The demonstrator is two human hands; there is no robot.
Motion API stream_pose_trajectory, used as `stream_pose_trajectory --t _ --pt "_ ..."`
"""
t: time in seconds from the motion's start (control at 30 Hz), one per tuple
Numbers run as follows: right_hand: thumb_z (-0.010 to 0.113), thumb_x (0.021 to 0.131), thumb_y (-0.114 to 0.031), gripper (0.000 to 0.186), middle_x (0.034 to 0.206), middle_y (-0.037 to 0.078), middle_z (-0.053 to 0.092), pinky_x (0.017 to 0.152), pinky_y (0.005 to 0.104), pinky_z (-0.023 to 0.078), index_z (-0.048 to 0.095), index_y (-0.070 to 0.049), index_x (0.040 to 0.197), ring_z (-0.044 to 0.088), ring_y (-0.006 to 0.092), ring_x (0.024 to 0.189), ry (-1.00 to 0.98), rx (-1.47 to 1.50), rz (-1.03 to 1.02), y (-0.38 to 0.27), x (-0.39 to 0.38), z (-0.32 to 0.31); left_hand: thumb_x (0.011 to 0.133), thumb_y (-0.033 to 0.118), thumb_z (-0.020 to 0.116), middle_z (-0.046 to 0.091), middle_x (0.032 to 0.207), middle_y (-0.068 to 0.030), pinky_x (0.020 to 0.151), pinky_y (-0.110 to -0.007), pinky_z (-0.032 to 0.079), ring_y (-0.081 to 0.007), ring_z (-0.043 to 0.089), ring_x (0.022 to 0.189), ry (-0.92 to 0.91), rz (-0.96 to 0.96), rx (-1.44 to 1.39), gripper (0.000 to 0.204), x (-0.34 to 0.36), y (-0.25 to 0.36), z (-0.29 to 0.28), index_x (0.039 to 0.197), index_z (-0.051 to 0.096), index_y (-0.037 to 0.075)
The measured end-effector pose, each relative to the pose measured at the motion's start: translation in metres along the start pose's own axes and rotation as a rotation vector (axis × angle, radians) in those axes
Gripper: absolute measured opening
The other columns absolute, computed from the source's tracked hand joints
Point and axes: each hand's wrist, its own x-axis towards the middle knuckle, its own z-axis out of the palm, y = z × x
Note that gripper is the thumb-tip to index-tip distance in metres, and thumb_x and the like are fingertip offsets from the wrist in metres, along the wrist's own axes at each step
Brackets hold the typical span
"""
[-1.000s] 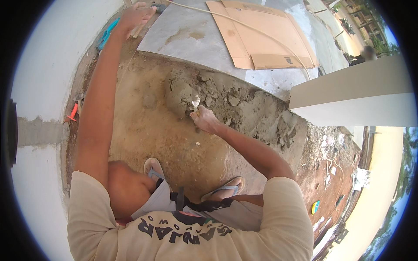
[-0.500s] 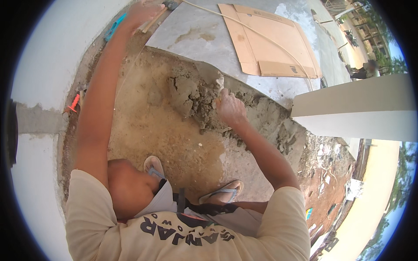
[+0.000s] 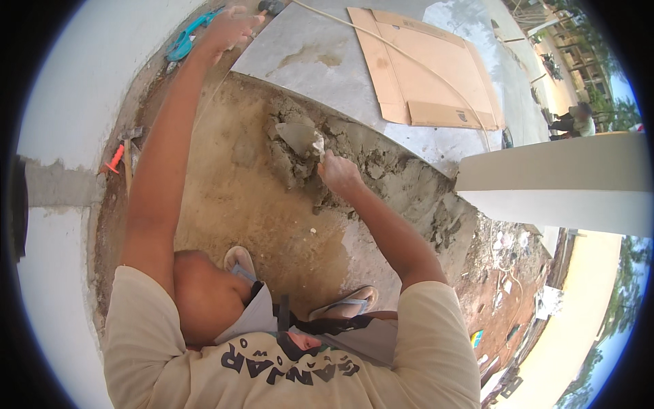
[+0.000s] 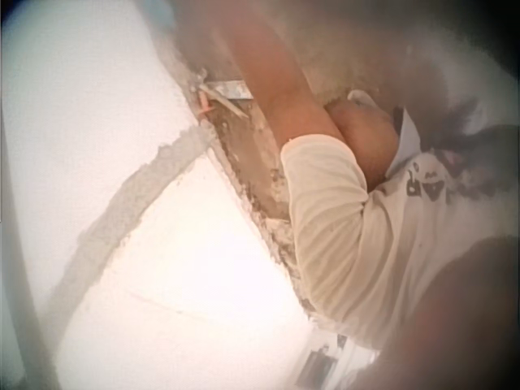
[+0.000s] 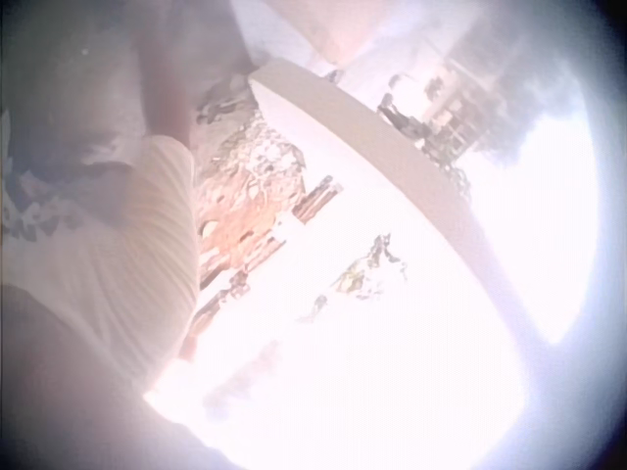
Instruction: The person uses an angle grinder to cut a ceramic tile, then walks to a work area to pour cement from a bucket onto the floor. They use a trowel to spread the cement and a hammer to tap a tile into place, leveling it with a red suction cup tool.
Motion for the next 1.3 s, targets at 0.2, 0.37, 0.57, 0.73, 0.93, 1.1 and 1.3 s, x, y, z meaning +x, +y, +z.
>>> stream_pose_trajectory --t 0.2,0.37,0.57,0.73,0.93,1.1,1.3 --pt "0.049 0.098 -0.041 0.052 0.104 0.032 0.068 0.093 0.0523 0.05 0.057 0.006 0.118 0.066 0.0439 0.103 -0.088 0.07 -0.053 -0.008 0.026 -0.049 0.079 0.052 0.079 0.064 0.116 -0.021 0.091 -0.038 0.051 -0.028 0.064 0.107 0.091 -0.087 -0.067 0.099 0.011 0.019 0.006 0.149 0.037 -0.003" --pt "0.047 0.098 -0.041 0.053 0.115 0.033 0.065 0.1 0.0519 0.048 0.057 0.007 0.119 0.062 0.0463 0.113 -0.067 0.111 0.031 0.001 0.009 -0.085 0.08 0.048 0.079 0.065 0.114 -0.0196 0.091 -0.035 0.052 -0.025 0.064 0.104 0.098 -0.12 0.012 0.093 0.033 -0.01 0.005 0.147 0.04 -0.004" --pt "0.044 0.098 -0.038 0.05 0.12 0.029 0.065 0.101 0.0502 0.048 0.06 0.004 0.12 0.062 0.0418 0.117 -0.067 0.028 0.201 0.014 0.038 -0.042 0.08 0.047 0.079 0.066 0.113 -0.0185 0.092 -0.034 0.052 -0.0228 0.064 0.105 -0.011 0.082 -0.016 0.09 0.06 -0.036 0.026 0.144 0.043 -0.005" --pt "0.044 0.098 -0.036 0.05 0.121 0.027 0.066 0.1 0.0491 0.049 0.063 0.004 0.121 0.062 0.0399 0.117 -0.142 0.131 0.284 0.015 0.055 -0.053 0.08 0.042 0.077 0.065 0.11 -0.017 0.089 -0.041 0.051 -0.027 0.064 0.102 0.08 0.075 0.087 0.078 0.061 -0.054 0.024 0.138 0.051 -0.004" --pt "0.048 0.097 -0.039 0.051 0.101 0.024 0.071 0.093 0.0478 0.052 0.069 0.007 0.103 0.07 0.0365 0.098 -0.307 0.243 0.394 0.018 0.035 -0.077 0.085 0.03 0.074 0.066 0.115 -0.0188 0.092 -0.041 0.051 -0.0307 0.064 0.108 -0.082 0.111 0.322 0.064 -0.029 -0.126 0.025 0.139 0.05 0.004" --pt "0.051 0.097 -0.043 0.052 0.087 0.019 0.072 0.086 0.0462 0.054 0.07 0.005 0.093 0.07 0.0346 0.09 -0.286 0.111 0.37 0.012 0.034 -0.088 0.09 0.022 0.07 0.061 0.121 -0.0193 0.094 -0.044 0.049 -0.0369 0.06 0.112 0.058 -0.01 0.412 0.05 -0.168 -0.273 0.044 0.133 0.053 0.003" --pt "0.044 0.099 -0.058 0.067 0.062 0.012 0.064 0.072 0.0452 0.053 0.067 0.001 0.075 0.064 0.0248 0.065 -0.199 0.315 0.104 -0.003 0.036 -0.107 0.09 0.02 0.069 0.059 0.116 -0.0204 0.091 -0.048 0.047 -0.0403 0.055 0.11 0.034 0.12 0.307 0.039 -0.312 -0.294 0.087 0.122 0.057 0.001"
